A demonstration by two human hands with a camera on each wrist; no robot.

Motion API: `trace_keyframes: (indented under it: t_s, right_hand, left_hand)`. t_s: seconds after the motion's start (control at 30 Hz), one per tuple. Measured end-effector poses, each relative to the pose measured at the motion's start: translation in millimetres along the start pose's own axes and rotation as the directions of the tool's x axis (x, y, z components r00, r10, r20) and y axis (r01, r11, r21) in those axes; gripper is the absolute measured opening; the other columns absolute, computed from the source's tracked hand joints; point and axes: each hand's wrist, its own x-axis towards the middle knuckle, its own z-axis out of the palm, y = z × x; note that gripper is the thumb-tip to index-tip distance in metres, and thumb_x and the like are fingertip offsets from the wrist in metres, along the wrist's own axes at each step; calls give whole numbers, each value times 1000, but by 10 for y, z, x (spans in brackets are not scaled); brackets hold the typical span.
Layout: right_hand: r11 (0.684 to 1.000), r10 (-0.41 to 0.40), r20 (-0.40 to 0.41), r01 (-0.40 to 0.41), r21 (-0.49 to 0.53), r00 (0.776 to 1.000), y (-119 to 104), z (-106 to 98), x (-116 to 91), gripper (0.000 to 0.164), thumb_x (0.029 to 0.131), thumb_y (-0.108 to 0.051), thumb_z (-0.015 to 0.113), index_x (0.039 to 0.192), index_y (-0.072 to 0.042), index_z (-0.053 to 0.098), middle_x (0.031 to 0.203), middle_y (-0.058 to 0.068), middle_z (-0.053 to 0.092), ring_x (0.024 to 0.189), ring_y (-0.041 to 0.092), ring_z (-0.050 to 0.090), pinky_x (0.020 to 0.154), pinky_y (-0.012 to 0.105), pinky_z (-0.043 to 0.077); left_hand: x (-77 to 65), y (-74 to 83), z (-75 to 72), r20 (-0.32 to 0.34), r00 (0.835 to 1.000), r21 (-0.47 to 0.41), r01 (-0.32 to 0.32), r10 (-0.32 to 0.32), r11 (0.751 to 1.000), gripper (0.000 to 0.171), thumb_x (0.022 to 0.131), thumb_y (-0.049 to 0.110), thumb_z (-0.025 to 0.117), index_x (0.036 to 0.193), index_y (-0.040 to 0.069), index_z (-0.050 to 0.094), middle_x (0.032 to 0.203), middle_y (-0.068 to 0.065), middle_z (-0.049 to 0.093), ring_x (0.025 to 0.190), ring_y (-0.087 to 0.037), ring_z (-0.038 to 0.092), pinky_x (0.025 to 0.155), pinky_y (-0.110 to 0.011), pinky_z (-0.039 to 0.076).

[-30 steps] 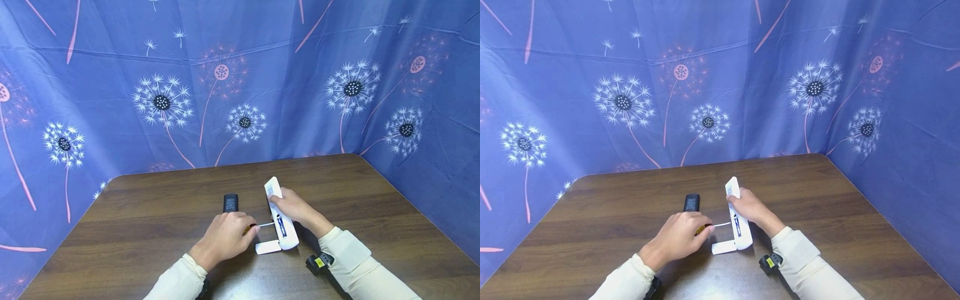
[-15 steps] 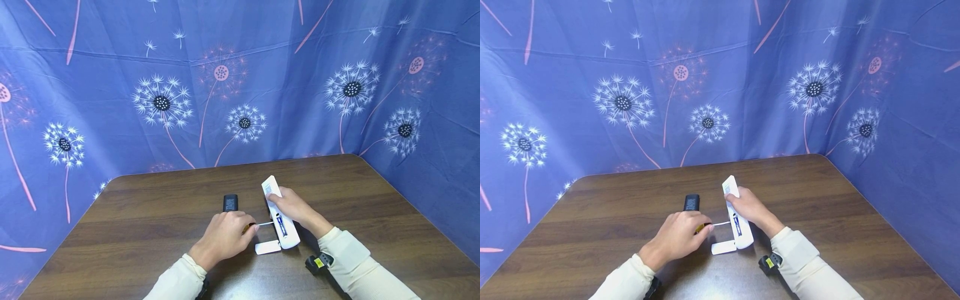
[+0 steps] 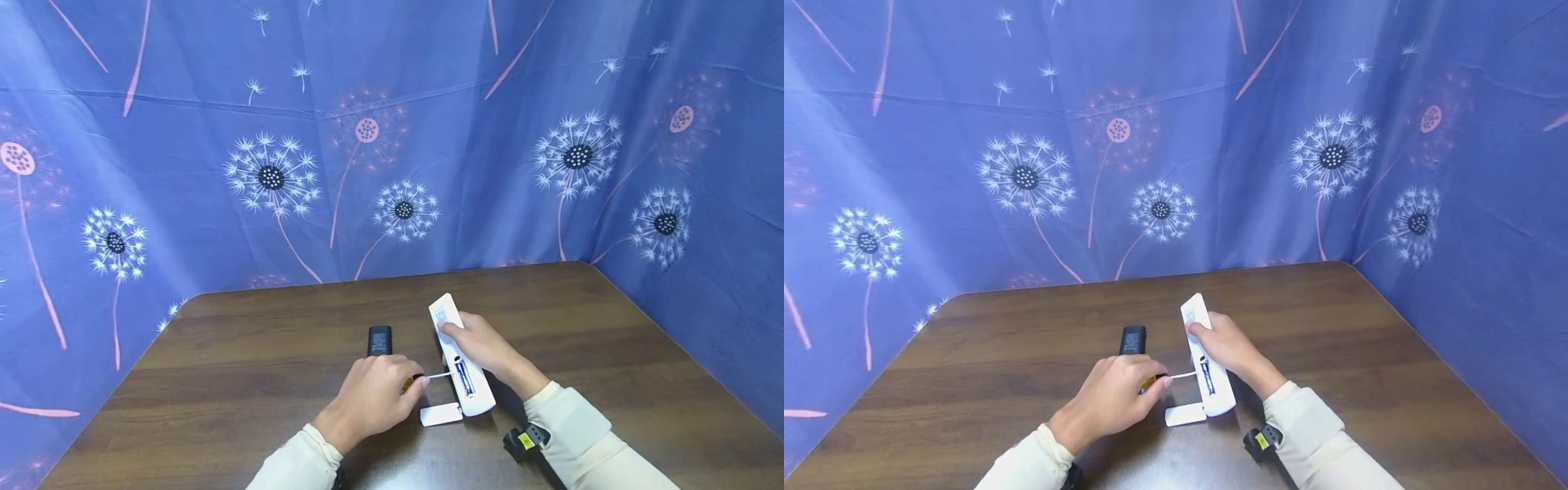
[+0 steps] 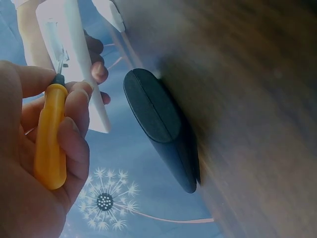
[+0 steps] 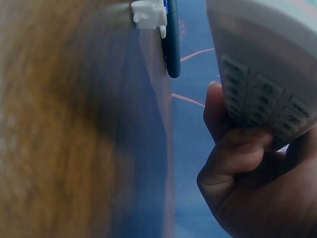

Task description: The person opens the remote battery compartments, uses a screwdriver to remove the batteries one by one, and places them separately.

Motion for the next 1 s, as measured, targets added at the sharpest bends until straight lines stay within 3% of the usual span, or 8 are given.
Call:
trace_keyframes:
  t_s: [0.33,0.57,1.0]
  right_hand:
    - [1000,-11,-5,11,2,1000,2,9,6,32,104,-27,49,111,4,55,74,17,66,61,24,66,55,37,54]
    - [1000,0,-3,0,-18,1000,0,41,-39,35,104,-29,48,118,3,56,74,14,66,62,24,66,55,37,53]
    - [1000,-19,17,19,-1,1000,-25,33,-49,38,104,-31,49,122,3,54,79,17,68,63,26,68,56,38,55]
  left_hand:
    - [6,0,13,-9,1000,9,10,-10,1000,18,97,32,64,97,19,77,89,11,71,75,-2,65,59,-27,52]
    - [-22,8,27,-13,1000,1,27,-27,1000,19,98,32,63,97,19,76,92,10,72,79,-3,67,62,-28,53]
    - [-6,-12,31,-58,998,24,9,-7,1000,17,97,30,63,93,20,75,89,11,71,78,-2,66,60,-28,52]
